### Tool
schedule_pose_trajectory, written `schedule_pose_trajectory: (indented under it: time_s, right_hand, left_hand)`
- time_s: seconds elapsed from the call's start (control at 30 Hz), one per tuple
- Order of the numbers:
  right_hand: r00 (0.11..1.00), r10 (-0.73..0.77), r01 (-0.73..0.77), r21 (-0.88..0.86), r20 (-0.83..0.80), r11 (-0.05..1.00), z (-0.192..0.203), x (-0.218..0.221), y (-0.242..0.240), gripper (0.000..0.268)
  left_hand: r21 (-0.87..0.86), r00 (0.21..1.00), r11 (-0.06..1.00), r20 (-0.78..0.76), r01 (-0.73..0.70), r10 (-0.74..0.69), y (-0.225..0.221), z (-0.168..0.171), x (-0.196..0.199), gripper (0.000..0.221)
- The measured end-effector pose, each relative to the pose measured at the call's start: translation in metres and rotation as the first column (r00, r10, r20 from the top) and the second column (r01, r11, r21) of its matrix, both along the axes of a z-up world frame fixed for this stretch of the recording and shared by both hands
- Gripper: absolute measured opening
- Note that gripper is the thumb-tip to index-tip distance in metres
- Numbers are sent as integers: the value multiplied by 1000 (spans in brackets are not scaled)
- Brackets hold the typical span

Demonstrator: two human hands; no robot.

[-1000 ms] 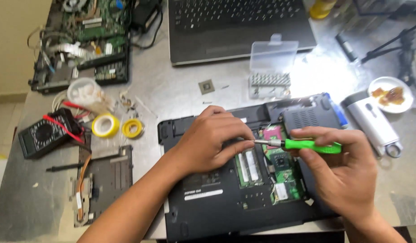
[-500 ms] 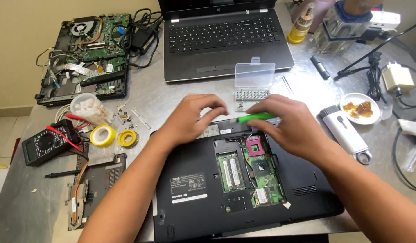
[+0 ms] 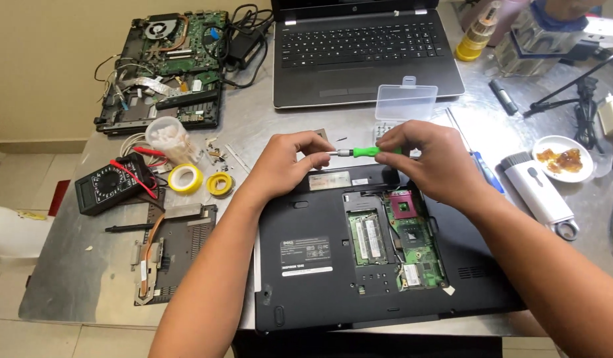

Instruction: Removing the heatsink and CPU from a laptop during a repair process.

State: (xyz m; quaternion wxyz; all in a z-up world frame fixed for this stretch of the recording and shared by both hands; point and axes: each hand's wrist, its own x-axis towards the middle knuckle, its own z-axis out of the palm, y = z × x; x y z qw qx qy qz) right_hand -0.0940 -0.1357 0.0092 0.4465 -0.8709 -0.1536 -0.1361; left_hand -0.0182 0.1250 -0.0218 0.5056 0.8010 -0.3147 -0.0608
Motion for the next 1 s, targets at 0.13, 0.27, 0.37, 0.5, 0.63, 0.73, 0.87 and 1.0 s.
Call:
schedule_pose_trajectory:
  time_s: [0.13, 0.27, 0.37, 0.5, 0.63, 0.73, 0.87, 1.0]
  right_hand:
    - [1000, 2, -2, -33, 3, 999, 9, 0, -17, 14]
    - [946, -323, 307, -431, 39, 849, 9, -20, -73, 21]
    - [854, -518, 409, -674, 45, 615, -11, -57, -116, 18]
    - [755, -635, 284, -792, -163, 541, -36, -89, -131, 39]
    - [821, -560, 314, -736, -108, 601, -51, -101, -127, 48]
    - [763, -635, 342, -760, -118, 553, -49, -99, -116, 46]
    - [811, -580, 443, -726, 75, 526, -69, -102, -130, 27]
    - [787, -421, 615, -525, 450, 588, -75, -114, -156, 17]
  left_hand:
    - [11, 999, 999, 27, -46, 46, 7, -6, 8, 12]
    - [210, 963, 940, 31, -268, 267, 28, -7, 20, 9]
    - [289, 953, 910, 26, -297, 303, 40, -17, 28, 9]
    - [393, 961, 880, 32, -265, 275, 39, -13, 26, 11]
    - [519, 957, 812, 45, -267, 286, 34, 5, 14, 14]
    - [598, 963, 764, 54, -243, 264, 32, 12, 12, 16]
    - [585, 962, 781, -6, -219, 274, 36, 9, 13, 23]
    - [592, 951, 766, 2, -251, 310, 36, 17, 8, 29]
